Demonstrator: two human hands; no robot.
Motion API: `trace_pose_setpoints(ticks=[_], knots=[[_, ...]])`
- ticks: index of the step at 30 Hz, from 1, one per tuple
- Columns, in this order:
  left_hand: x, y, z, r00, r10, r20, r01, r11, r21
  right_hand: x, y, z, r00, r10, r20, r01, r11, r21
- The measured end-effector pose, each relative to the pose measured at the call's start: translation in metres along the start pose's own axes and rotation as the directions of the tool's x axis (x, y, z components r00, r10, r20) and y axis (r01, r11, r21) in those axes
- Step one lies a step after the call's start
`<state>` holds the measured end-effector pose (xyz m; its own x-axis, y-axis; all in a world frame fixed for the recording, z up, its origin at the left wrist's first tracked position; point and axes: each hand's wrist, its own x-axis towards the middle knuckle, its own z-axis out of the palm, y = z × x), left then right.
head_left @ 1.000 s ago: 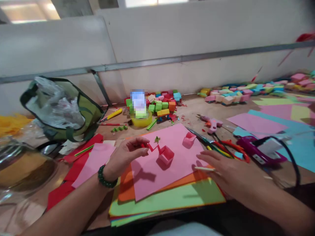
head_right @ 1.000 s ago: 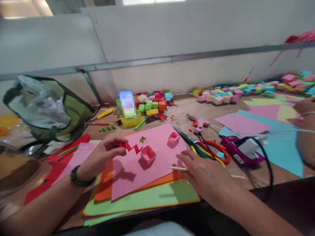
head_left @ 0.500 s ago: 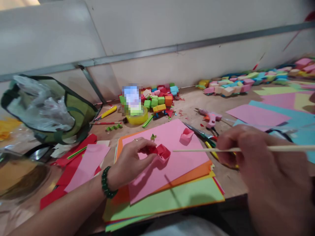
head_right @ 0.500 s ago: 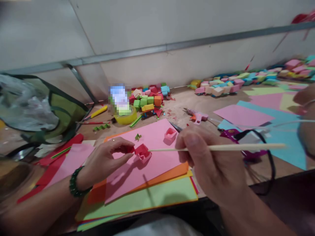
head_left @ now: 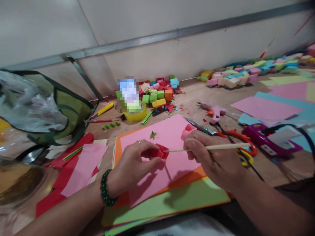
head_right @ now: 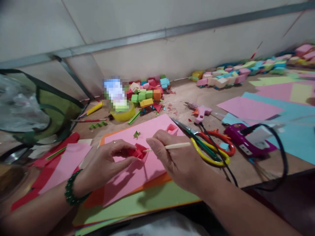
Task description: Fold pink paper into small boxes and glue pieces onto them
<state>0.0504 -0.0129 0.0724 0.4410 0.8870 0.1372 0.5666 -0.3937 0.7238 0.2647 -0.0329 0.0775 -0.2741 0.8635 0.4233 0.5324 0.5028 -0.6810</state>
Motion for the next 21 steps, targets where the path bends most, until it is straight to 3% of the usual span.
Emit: trace_pose_setpoints(ticks=[8, 18, 21], knots=[[0.0006, -0.0066, 0.0054, 0.998, -0.04, 0.04, 0.043, 0.998, -0.054, 0.0016, 0.0041, 0.0043, 0.997, 0.022, 0.07, -0.022, 1.0, 0.0], [-0.0002, -0.0065, 0.0034, 1.0, 0.015, 0.006, -0.015, 1.0, 0.003, 0.0025, 0.0026, 0.002, 0.999, 0.036, -0.019, -0.036, 0.999, 0.001], [0.0023, -0.0091, 0.0035, 1.0, 0.028, 0.004, -0.028, 0.999, 0.038, 0.0038, 0.0004, 0.0033, 0.999, 0.038, 0.025, -0.037, 0.999, -0.029]])
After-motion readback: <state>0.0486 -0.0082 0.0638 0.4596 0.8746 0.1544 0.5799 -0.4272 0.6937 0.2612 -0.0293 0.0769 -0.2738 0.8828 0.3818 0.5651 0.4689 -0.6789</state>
